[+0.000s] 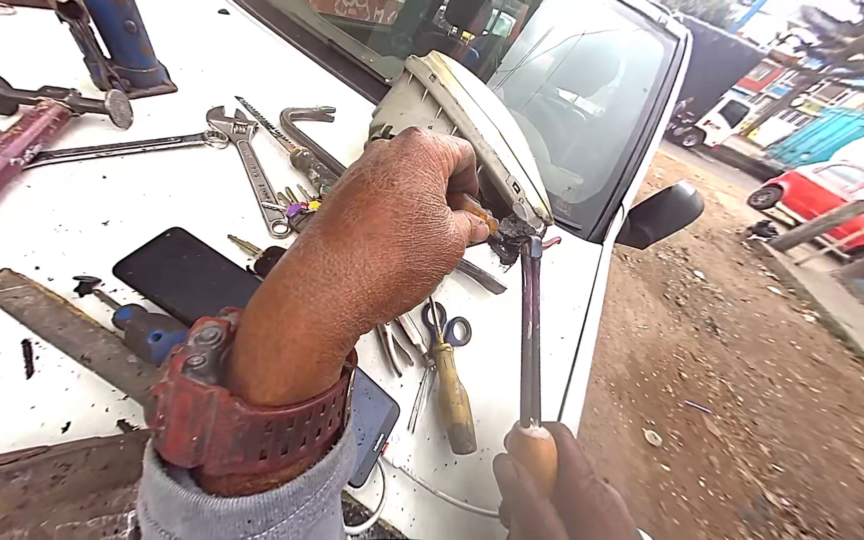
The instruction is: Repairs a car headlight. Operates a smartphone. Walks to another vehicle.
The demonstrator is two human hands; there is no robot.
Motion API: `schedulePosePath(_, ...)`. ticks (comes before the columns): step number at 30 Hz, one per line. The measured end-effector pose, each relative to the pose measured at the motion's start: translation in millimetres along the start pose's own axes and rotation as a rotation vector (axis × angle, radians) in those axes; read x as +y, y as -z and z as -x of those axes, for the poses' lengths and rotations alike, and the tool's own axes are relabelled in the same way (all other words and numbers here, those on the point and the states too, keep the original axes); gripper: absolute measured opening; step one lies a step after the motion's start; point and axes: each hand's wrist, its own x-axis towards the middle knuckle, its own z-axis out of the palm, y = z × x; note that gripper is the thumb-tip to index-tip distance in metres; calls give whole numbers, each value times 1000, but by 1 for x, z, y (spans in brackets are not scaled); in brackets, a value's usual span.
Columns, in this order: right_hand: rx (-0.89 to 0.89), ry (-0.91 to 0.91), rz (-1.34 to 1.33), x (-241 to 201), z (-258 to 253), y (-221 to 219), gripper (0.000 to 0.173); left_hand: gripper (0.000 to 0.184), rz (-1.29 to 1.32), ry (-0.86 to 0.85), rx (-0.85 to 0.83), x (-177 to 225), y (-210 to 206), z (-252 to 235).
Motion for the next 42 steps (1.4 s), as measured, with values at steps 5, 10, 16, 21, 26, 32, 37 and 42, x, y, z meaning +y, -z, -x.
schedulePosePath(5,-13,-10,-39,-3,1,1,37,15,-14,1,-9,3,1,1)
schedulePosePath(10,-55,-3,-60,-2,2,13,38,15,-25,-2,-6,3,-2,-1)
schedulePosePath(16,-80,23,-40,0,0,22,38,12,-30,22,28,1,-9,-4)
schedulePosePath(21,-92,27,-38,3,-1,25,39,13,-11,29,21,0,-12,-6)
schedulePosePath(26,-81,29,-15,6,-2,27,38,14,-28,47,25,3,-16,-8)
schedulePosePath(32,-64,17,14,8,-2,27,37,13,-18,44,23,2,-16,-7)
schedulePosePath(37,-77,28,7,8,-2,29,38,12,-28,43,26,3,-15,-6)
schedulePosePath(42,-87,43,-22,6,-2,26,40,13,-35,30,26,1,-14,-6)
